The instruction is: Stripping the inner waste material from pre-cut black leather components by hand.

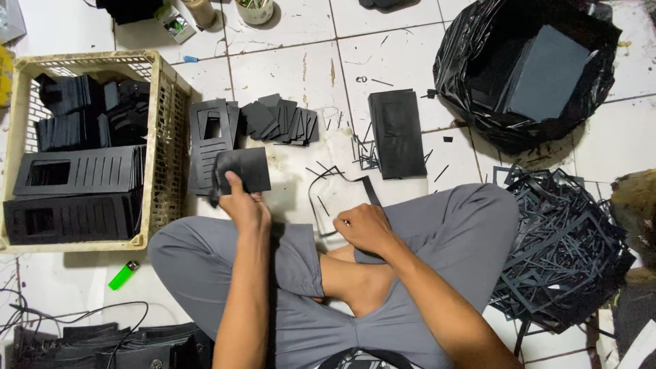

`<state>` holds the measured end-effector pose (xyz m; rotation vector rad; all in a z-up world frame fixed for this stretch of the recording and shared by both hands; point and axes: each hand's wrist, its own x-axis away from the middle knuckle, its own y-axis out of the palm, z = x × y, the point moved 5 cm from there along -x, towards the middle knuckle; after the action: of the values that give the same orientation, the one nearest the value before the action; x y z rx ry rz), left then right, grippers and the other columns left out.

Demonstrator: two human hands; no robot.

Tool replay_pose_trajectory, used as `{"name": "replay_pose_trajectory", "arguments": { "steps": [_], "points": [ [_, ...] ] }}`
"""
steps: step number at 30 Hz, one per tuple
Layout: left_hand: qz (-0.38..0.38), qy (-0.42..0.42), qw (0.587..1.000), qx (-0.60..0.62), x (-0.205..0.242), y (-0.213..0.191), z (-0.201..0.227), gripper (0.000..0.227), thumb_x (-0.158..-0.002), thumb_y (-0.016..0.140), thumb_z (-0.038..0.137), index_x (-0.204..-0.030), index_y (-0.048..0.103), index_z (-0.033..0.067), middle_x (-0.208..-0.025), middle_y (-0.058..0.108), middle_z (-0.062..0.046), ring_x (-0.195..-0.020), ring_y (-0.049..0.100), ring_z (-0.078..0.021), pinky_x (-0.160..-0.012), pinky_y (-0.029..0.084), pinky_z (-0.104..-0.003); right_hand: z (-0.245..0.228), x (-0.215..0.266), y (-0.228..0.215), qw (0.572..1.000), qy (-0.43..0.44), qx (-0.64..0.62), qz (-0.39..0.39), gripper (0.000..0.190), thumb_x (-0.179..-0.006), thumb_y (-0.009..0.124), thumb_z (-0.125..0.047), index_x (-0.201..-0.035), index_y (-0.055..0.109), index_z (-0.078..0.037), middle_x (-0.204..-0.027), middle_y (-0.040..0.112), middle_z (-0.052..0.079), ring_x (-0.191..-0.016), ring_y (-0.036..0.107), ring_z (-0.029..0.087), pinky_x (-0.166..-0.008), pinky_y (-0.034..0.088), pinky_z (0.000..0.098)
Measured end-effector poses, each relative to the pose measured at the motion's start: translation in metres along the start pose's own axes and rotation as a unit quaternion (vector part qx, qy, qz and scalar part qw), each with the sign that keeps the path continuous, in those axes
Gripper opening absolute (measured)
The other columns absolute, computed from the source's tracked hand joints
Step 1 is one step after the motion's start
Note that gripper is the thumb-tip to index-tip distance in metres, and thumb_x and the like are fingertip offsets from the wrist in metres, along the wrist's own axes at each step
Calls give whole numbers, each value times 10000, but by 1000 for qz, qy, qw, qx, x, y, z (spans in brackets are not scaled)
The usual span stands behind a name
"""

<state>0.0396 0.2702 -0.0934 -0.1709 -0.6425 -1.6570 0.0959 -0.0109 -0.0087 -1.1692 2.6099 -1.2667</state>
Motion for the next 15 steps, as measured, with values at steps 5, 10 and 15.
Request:
{"name": "replay_pose_trajectory", "arguments": {
  "steps": [5,10,15],
  "points": [
    [-145,-37,985,-82,54,36,16,421,-927,789,232,-1178,601,-49,-914,671,-172,-770,726,-239,-632,616,-370,-26,-1,-24,994,-81,-56,43,263,-877,665,-191,-1010,752,19,-1031,706,254,-1051,657,459,-913,510,524],
    [-291,-110,887,-343,101,52,1,536,-871,785,448,-1199,742,26,-1072,710,-256,-1110,684,-352,-1010,516,-490,14,-23,-17,935,-24,-337,112,434,-1042,550,-340,-1325,650,-27,-1332,629,184,-1289,581,360,-1093,450,467],
    [-504,-90,775,-370,112,41,-40,340,-889,806,234,-1143,746,17,-1002,751,-118,-936,673,-197,-870,552,-397,53,-28,7,873,72,-458,149,211,-907,787,-203,-1098,776,-114,-948,722,2,-854,632,80,-812,541,265]
  ]
}}
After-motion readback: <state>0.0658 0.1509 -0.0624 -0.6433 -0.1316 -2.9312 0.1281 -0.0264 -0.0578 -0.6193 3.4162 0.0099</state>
